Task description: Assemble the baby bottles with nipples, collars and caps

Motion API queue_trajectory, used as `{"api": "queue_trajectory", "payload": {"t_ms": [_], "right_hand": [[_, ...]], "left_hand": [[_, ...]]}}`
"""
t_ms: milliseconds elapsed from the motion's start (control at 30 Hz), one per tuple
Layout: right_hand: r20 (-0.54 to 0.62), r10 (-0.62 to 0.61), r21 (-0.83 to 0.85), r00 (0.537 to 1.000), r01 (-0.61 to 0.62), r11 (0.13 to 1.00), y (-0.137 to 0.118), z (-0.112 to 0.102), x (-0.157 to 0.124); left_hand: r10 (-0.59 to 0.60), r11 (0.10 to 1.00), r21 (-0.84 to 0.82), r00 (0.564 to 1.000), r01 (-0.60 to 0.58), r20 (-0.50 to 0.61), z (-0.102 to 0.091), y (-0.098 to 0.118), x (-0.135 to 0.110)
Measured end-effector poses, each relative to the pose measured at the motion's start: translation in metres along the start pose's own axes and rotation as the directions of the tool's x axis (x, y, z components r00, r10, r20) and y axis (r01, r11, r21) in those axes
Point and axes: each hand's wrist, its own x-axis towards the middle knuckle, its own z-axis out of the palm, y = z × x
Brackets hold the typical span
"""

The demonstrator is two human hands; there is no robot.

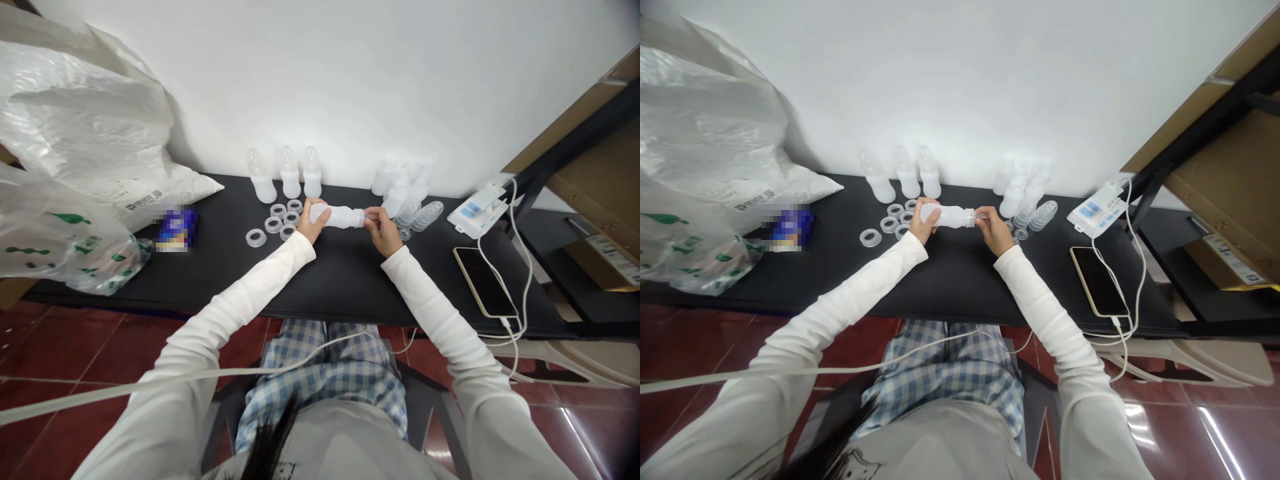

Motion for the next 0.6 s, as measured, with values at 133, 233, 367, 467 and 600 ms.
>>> {"api": "queue_trajectory", "payload": {"t_ms": [133,233,367,467,600], "right_hand": [[-0.002,-0.072,0.067,0.997,0.072,0.995,0.0,0.0021,-0.0007],[0.011,-0.13,0.05,0.991,0.129,0.99,0.0007,0.0024,-0.0009],[0.057,-0.215,-0.019,0.975,0.217,0.976,0.0007,0.0,0.0002],[0.063,-0.246,-0.081,0.967,0.251,0.965,-0.0009,-0.0027,0.0009],[0.052,-0.272,-0.108,0.961,0.276,0.955,-0.0042,-0.0049,0.0001]], "left_hand": [[-0.041,0.999,-0.035,0.999,0.041,-0.002,-0.0001,0.0013,0.0006],[-0.127,0.992,-0.025,0.992,0.126,-0.02,-0.0004,0.0017,0.0028],[-0.214,0.976,0.023,0.976,0.214,-0.037,-0.0015,0.0019,0.0041],[-0.232,0.97,0.073,0.972,0.233,-0.032,-0.0021,0.0026,0.003],[-0.196,0.978,0.064,0.981,0.196,-0.013,-0.0015,0.0026,0.0025]]}}
